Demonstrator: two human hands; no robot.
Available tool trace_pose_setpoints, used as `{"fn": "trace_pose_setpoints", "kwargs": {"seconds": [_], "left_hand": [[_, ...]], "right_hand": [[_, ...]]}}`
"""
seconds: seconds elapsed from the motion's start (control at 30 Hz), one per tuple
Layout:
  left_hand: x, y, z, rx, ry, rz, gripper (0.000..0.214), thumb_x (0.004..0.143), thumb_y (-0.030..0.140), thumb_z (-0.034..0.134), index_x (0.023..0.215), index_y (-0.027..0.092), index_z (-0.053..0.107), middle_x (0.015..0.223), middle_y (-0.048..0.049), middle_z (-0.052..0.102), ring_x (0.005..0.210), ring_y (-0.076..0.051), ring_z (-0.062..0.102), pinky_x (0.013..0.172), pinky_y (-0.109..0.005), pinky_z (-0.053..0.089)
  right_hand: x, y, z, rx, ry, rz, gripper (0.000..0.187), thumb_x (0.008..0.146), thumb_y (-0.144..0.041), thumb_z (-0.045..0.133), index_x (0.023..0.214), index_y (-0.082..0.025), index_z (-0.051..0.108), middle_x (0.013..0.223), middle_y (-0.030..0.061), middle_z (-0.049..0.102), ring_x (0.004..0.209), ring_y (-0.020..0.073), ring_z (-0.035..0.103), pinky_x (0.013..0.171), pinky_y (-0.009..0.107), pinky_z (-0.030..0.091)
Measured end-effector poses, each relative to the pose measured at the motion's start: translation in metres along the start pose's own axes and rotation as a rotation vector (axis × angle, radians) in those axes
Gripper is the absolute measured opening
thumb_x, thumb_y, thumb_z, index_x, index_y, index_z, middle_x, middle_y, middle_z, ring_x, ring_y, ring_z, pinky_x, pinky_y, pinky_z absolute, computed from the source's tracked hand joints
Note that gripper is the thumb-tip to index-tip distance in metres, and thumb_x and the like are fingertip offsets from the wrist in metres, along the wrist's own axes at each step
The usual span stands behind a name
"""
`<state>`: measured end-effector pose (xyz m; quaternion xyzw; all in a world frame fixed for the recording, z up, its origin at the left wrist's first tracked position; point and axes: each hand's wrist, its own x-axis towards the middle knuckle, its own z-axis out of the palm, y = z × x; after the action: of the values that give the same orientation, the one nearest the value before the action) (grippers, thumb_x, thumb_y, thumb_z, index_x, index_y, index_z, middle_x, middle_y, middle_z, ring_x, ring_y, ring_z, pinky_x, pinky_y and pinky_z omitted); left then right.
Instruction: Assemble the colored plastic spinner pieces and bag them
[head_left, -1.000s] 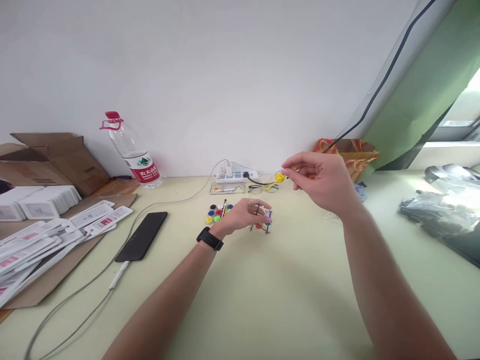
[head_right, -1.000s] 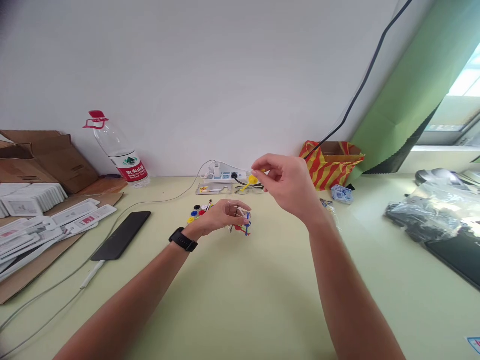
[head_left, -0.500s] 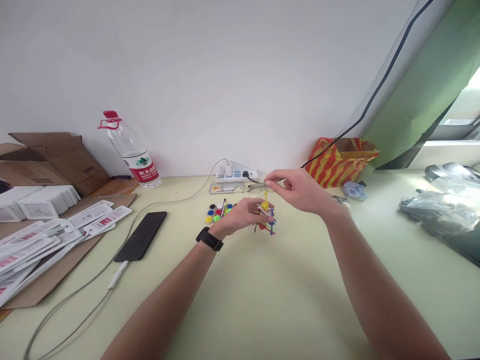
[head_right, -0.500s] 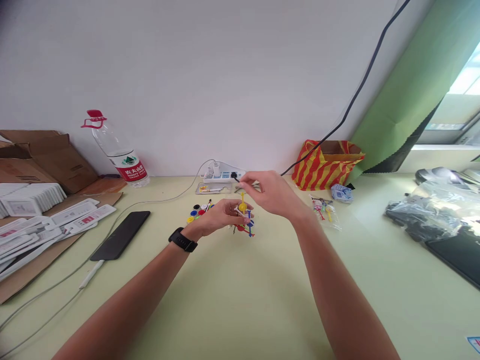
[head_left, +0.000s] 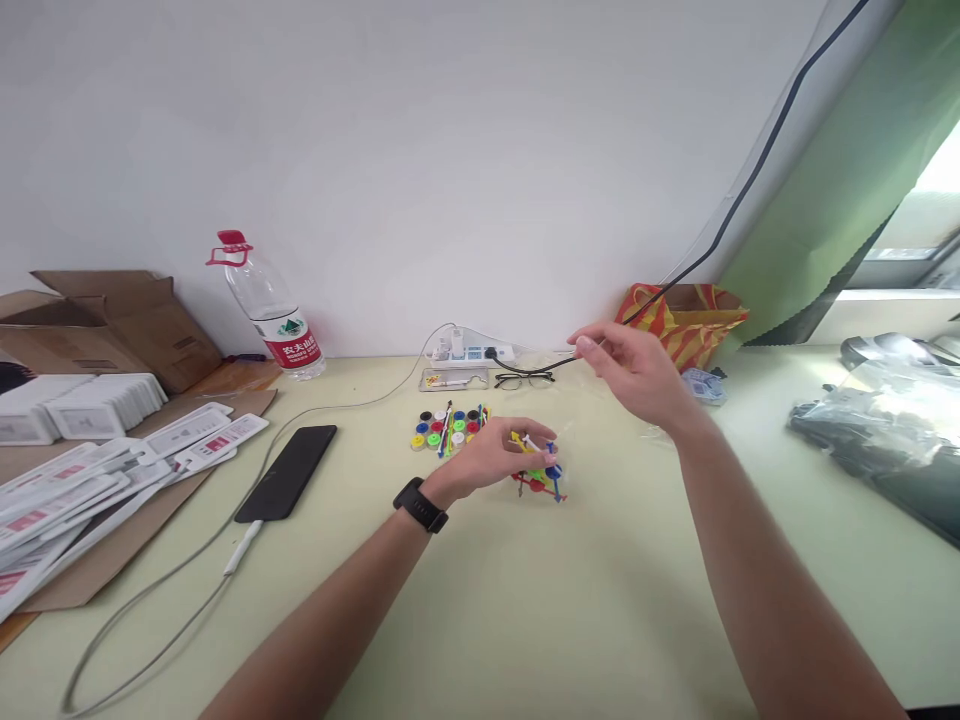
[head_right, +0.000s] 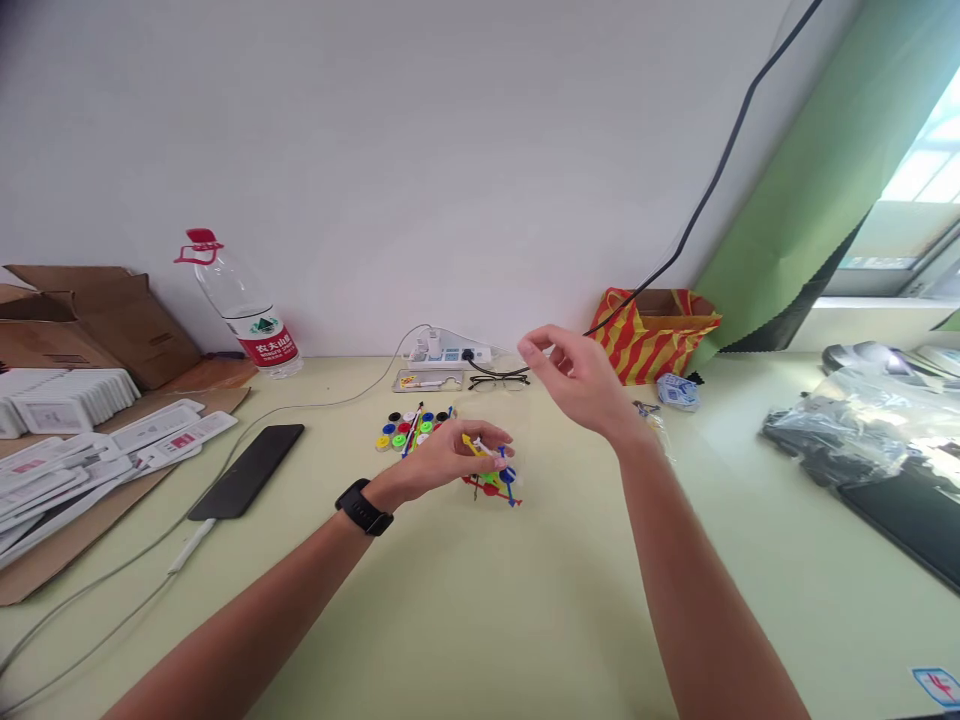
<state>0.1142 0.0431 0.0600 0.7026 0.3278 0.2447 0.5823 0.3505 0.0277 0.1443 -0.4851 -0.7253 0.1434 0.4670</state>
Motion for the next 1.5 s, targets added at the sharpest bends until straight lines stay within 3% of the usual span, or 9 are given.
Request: {"fn": "trace_pose_setpoints", "kwargs": {"seconds": [0.17,0.27,0.37,0.57,0.8,1.1,1.2,1.4,1.5], "left_hand": [[-0.034,-0.018,0.009,-0.04,0.037,-0.061,0.053,0.083,0.051,0.081,0.125,0.02,0.072,0.106,-0.0108,0.077,0.093,-0.025,0.075,0.078,-0.032,0.058],[-0.048,-0.026,0.012,-0.088,0.085,0.02,0.041,0.089,0.049,0.076,0.117,0.019,0.075,0.109,-0.0102,0.077,0.1,-0.025,0.073,0.085,-0.032,0.056],[-0.053,-0.028,0.007,-0.129,0.215,0.074,0.034,0.089,0.046,0.077,0.11,0.018,0.077,0.108,-0.0088,0.077,0.104,-0.024,0.07,0.089,-0.031,0.054],[-0.055,-0.034,-0.001,-0.17,0.318,0.081,0.026,0.084,0.039,0.081,0.098,0.017,0.079,0.1,-0.0085,0.076,0.095,-0.022,0.069,0.085,-0.031,0.053],[-0.057,-0.038,-0.002,-0.214,0.419,0.132,0.025,0.078,0.03,0.085,0.099,0.02,0.077,0.089,-0.0037,0.072,0.088,-0.019,0.069,0.082,-0.031,0.056],[-0.056,-0.041,-0.003,-0.152,0.367,0.102,0.029,0.079,0.04,0.086,0.093,0.018,0.076,0.101,-0.0066,0.074,0.097,-0.021,0.069,0.089,-0.033,0.056],[-0.055,-0.042,-0.003,-0.167,0.365,0.095,0.035,0.079,0.041,0.086,0.103,0.018,0.075,0.101,-0.0068,0.073,0.097,-0.021,0.069,0.087,-0.033,0.056],[-0.056,-0.042,-0.007,-0.145,0.122,0.01,0.043,0.076,0.039,0.09,0.109,0.018,0.073,0.112,-0.01,0.074,0.098,-0.023,0.074,0.09,-0.036,0.057],[-0.054,-0.049,-0.009,-0.127,0.103,-0.032,0.048,0.071,0.038,0.093,0.109,0.016,0.073,0.103,-0.0114,0.078,0.098,-0.025,0.076,0.092,-0.037,0.057]], "right_hand": [[-0.047,0.02,0.044,0.366,-0.35,0.24,0.056,0.087,-0.055,0.073,0.131,-0.021,0.063,0.114,0.0101,0.07,0.09,0.0202,0.065,0.078,0.033,0.054],[-0.073,0.024,0.07,0.536,-0.435,0.313,0.044,0.083,-0.056,0.076,0.103,-0.017,0.072,0.094,0.0074,0.071,0.086,0.0208,0.065,0.079,0.035,0.053],[-0.085,0.022,0.084,0.55,-0.35,0.318,0.04,0.085,-0.058,0.073,0.086,-0.017,0.073,0.083,0.0041,0.069,0.078,0.0182,0.062,0.075,0.033,0.051],[-0.089,0.019,0.088,0.507,-0.165,0.284,0.036,0.087,-0.055,0.072,0.084,-0.019,0.071,0.078,0.0022,0.067,0.074,0.0174,0.059,0.071,0.031,0.049],[-0.095,0.014,0.092,0.517,-0.117,0.268,0.033,0.089,-0.052,0.071,0.082,-0.019,0.069,0.077,0.002,0.064,0.074,0.018,0.059,0.071,0.032,0.049],[-0.091,0.018,0.09,0.555,-0.071,0.359,0.042,0.083,-0.06,0.075,0.089,-0.019,0.072,0.076,0.0045,0.069,0.07,0.0181,0.06,0.068,0.033,0.051],[-0.092,0.02,0.092,0.593,-0.057,0.378,0.042,0.082,-0.06,0.076,0.087,-0.019,0.07,0.075,0.0043,0.068,0.068,0.0171,0.058,0.066,0.032,0.05],[-0.09,0.03,0.096,0.67,0.075,0.421,0.043,0.08,-0.06,0.078,0.088,-0.02,0.066,0.074,0.0031,0.066,0.066,0.016,0.055,0.065,0.031,0.047],[-0.09,0.033,0.097,0.705,0.125,0.437,0.042,0.08,-0.059,0.078,0.089,-0.02,0.065,0.076,0.0026,0.066,0.067,0.0158,0.055,0.067,0.031,0.048]]}}
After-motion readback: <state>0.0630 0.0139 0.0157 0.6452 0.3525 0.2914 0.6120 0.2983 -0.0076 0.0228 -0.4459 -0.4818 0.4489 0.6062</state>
